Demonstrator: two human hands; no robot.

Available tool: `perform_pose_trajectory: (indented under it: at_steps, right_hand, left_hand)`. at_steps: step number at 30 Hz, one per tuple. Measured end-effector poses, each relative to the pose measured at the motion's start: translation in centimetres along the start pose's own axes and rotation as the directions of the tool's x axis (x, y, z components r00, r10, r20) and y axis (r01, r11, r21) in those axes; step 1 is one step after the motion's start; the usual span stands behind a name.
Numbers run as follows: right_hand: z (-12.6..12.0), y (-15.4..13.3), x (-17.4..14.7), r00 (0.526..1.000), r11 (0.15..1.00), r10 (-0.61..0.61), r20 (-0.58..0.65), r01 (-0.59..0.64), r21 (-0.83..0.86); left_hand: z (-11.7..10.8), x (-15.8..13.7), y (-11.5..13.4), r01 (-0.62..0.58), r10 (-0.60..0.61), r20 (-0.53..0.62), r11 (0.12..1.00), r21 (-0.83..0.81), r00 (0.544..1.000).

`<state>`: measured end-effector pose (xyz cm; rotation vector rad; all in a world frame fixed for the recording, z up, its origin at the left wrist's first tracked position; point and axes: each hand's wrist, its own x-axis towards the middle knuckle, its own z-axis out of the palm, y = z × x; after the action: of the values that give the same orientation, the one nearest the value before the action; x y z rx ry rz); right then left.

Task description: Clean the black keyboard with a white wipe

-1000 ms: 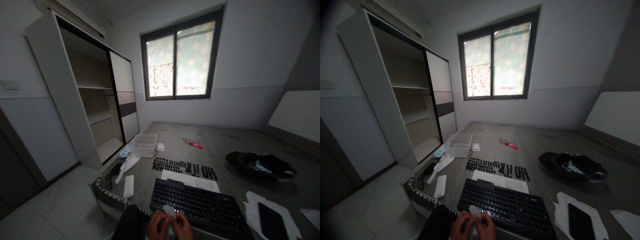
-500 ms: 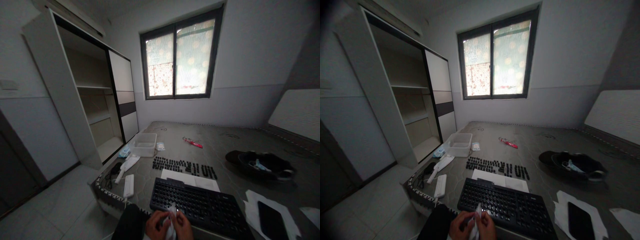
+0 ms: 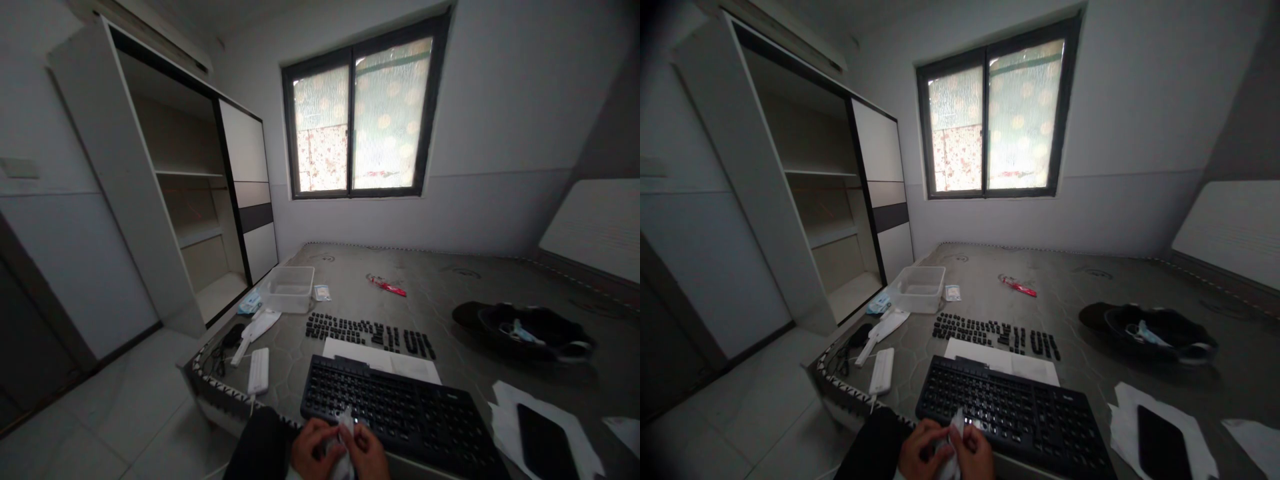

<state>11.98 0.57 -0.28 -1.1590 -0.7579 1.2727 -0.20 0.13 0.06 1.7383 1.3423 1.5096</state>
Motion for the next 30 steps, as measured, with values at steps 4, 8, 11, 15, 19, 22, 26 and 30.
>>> perform_pose_trajectory:
  at_steps: [4, 8, 11, 15, 19, 22, 26, 30]
  right_hand:
    - [0.20, 0.24, -0.11, 0.999, 0.999, -0.031, -0.031, 0.030, -0.042]
    - [0.42, 0.46, -0.19, 0.999, 0.999, -0.028, -0.019, 0.028, -0.023]
    - [0.53, 0.42, -0.25, 1.000, 1.000, -0.024, -0.003, 0.024, -0.016]
    - [0.64, 0.22, -0.35, 1.000, 0.999, -0.029, -0.002, 0.029, -0.028]
    - [0.58, 0.11, -0.35, 0.998, 0.996, -0.054, -0.023, 0.052, -0.066]
    - [0.43, 0.00, -0.30, 0.998, 0.994, -0.054, -0.043, 0.050, -0.102]
    - [0.34, -0.28, -0.31, 0.998, 0.994, -0.057, -0.016, 0.055, -0.099]
    - [0.33, -0.39, -0.30, 0.996, 0.992, -0.087, -0.020, 0.085, -0.088]
  left_hand:
    - [0.07, -0.05, -0.42, 0.011, -0.011, 0.018, 1.000, 0.000, 1.000]
    - [-0.19, 0.04, -0.77, 0.026, -0.028, 0.061, 0.999, 0.032, 0.998]
    - [-0.40, 0.14, -0.76, 0.018, -0.022, 0.052, 0.997, 0.069, 0.998]
    - [-0.40, 0.25, -0.46, 0.028, -0.030, 0.020, 0.997, 0.076, 0.999]
    - [-0.13, 0.19, -0.23, 0.043, -0.042, -0.019, 0.997, 0.067, 0.999]
    - [0.03, 0.09, -0.21, 0.045, -0.044, -0.030, 0.997, 0.059, 0.999]
    - [0.09, 0.06, -0.14, 0.056, -0.055, -0.011, 0.997, 0.050, 0.998]
    - [0.08, 0.02, 0.11, 0.082, -0.083, 0.001, 0.994, 0.073, 0.997]
